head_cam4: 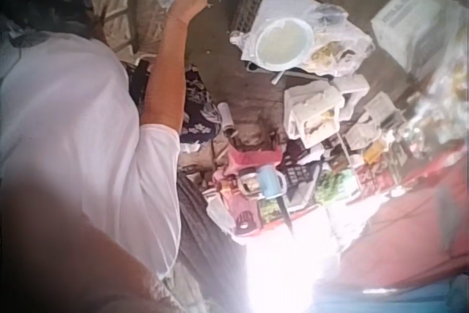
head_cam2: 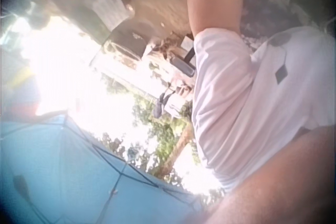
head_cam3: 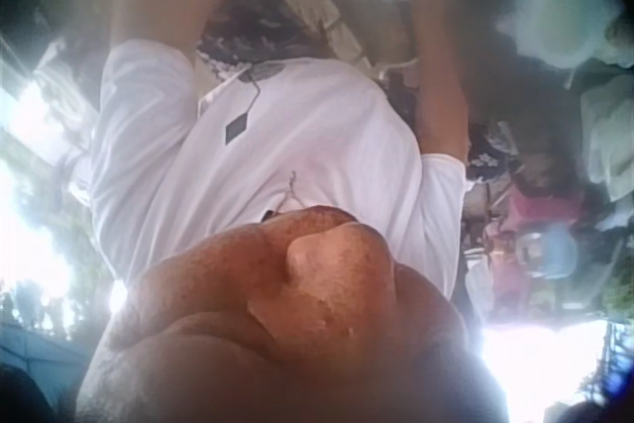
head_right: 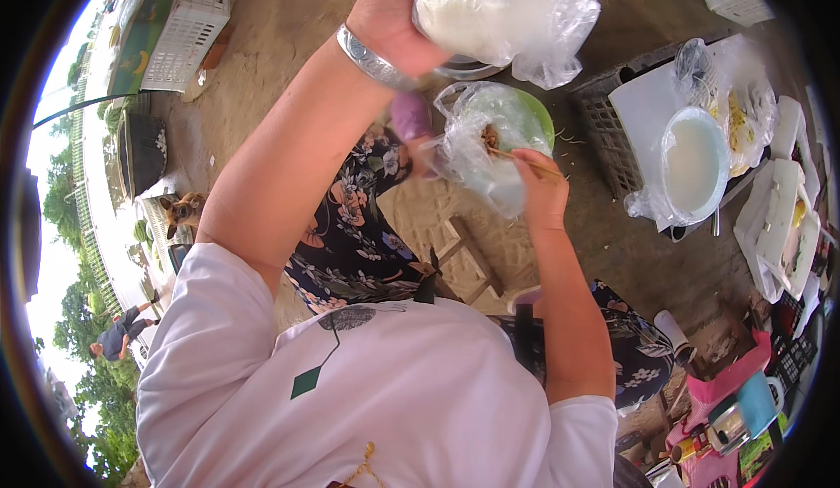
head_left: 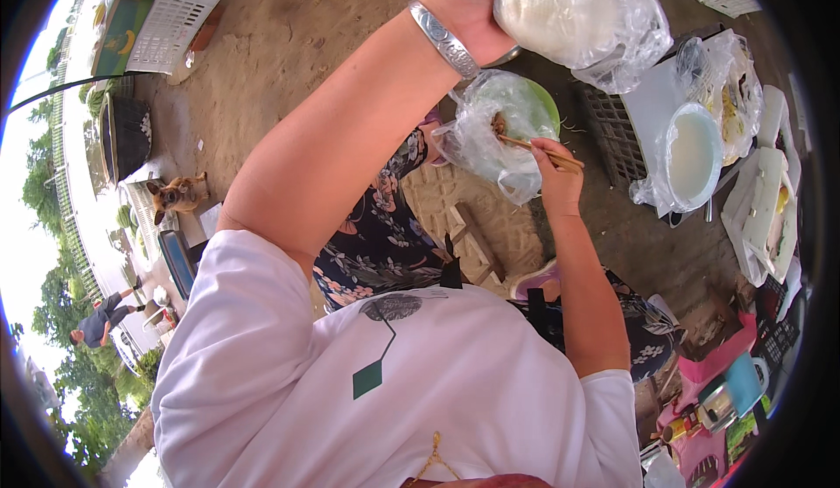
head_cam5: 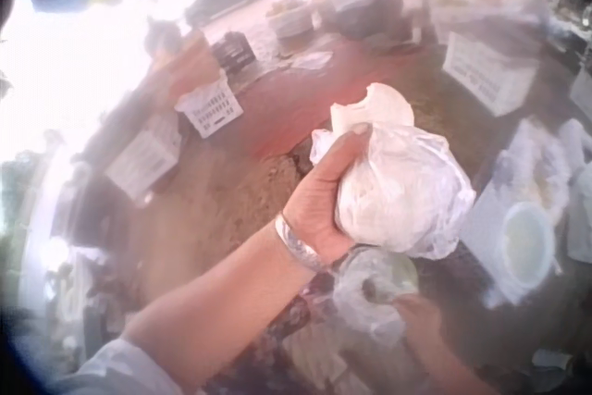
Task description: The person prepares food by combining items from plastic bags into a container and bowl using chopsticks and their hands.
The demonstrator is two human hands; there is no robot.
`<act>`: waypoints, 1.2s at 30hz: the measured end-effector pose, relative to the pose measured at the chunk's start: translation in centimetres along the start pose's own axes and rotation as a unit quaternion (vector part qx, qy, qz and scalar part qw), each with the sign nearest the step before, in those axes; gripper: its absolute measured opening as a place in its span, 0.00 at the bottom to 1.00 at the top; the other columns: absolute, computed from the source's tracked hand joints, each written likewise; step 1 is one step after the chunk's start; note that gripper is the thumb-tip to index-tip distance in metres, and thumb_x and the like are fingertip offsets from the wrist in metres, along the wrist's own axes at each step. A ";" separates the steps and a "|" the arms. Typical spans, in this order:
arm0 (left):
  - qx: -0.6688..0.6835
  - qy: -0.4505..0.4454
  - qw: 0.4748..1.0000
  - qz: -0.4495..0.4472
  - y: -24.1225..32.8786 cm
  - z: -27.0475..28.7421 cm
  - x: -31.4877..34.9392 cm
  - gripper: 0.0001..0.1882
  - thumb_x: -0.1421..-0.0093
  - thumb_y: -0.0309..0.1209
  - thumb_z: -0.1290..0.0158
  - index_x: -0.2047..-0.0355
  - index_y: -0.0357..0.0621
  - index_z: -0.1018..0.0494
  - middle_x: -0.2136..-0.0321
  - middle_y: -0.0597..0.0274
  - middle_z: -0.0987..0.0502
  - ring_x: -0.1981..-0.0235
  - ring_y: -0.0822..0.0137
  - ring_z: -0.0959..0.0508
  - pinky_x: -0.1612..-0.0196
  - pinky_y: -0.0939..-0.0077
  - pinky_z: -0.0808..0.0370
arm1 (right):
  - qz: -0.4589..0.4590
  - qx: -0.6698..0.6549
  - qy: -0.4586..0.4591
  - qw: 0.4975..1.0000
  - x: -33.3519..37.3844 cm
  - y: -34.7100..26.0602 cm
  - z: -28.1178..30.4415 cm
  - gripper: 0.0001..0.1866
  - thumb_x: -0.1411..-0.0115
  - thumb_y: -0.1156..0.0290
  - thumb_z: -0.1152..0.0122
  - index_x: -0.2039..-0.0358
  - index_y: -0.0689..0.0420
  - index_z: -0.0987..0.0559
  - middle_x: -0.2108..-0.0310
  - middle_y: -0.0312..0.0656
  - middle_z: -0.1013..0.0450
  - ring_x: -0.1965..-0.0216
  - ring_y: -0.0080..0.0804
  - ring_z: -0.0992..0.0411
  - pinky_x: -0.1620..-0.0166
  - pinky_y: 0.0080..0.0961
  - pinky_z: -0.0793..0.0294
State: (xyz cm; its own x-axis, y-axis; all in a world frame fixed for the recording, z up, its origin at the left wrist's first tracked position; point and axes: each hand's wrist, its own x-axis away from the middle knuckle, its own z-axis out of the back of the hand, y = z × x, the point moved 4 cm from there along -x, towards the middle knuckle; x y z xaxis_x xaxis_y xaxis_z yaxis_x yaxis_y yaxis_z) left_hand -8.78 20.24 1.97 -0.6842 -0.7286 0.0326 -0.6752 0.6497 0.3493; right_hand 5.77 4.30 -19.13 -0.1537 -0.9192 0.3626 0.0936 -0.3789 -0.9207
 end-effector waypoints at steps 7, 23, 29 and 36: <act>-0.012 0.001 1.000 -0.017 0.3 0.0 0.2 0.25 0.44 0.40 0.48 0.49 0.40 0.38 0.54 0.53 0.29 0.52 0.57 0.28 0.49 0.56 0.32 | 0.063 -0.005 -0.029 0.998 3.3 2.6 -2.0 0.06 0.48 0.82 0.43 0.69 0.62 0.23 0.67 0.37 0.28 0.65 0.22 0.31 0.60 0.15 0.33; 0.009 -0.001 1.000 0.005 -0.4 0.0 -0.2 0.25 0.44 0.39 0.48 0.50 0.40 0.38 0.54 0.53 0.29 0.53 0.57 0.28 0.49 0.56 0.32 | 0.102 0.054 0.020 0.993 1.4 1.4 -0.8 0.04 0.48 0.77 0.44 0.70 0.60 0.23 0.69 0.39 0.27 0.66 0.26 0.30 0.59 0.19 0.32; 0.014 0.004 1.000 0.007 -0.5 0.1 -0.2 0.24 0.44 0.39 0.48 0.50 0.40 0.37 0.54 0.53 0.29 0.53 0.57 0.28 0.49 0.57 0.32 | 0.030 0.080 -0.015 0.996 -0.4 3.1 -1.2 0.06 0.48 0.73 0.44 0.70 0.60 0.23 0.69 0.38 0.27 0.67 0.26 0.30 0.60 0.18 0.32; 0.009 0.012 1.000 0.002 -0.5 0.4 -0.5 0.24 0.44 0.39 0.48 0.50 0.40 0.37 0.55 0.53 0.29 0.53 0.58 0.28 0.49 0.58 0.32 | 0.078 0.117 -0.052 0.989 -1.2 4.4 -1.8 0.06 0.49 0.72 0.43 0.70 0.58 0.23 0.69 0.39 0.27 0.66 0.30 0.29 0.60 0.19 0.32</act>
State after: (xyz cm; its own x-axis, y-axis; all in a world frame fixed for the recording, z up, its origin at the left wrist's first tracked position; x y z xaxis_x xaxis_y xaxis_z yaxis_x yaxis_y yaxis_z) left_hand -8.21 20.33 1.43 -0.6807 -0.7304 0.0566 -0.6768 0.6565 0.3330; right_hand 4.58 3.89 -23.91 -0.0194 -0.9700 0.2423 0.3359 -0.2346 -0.9122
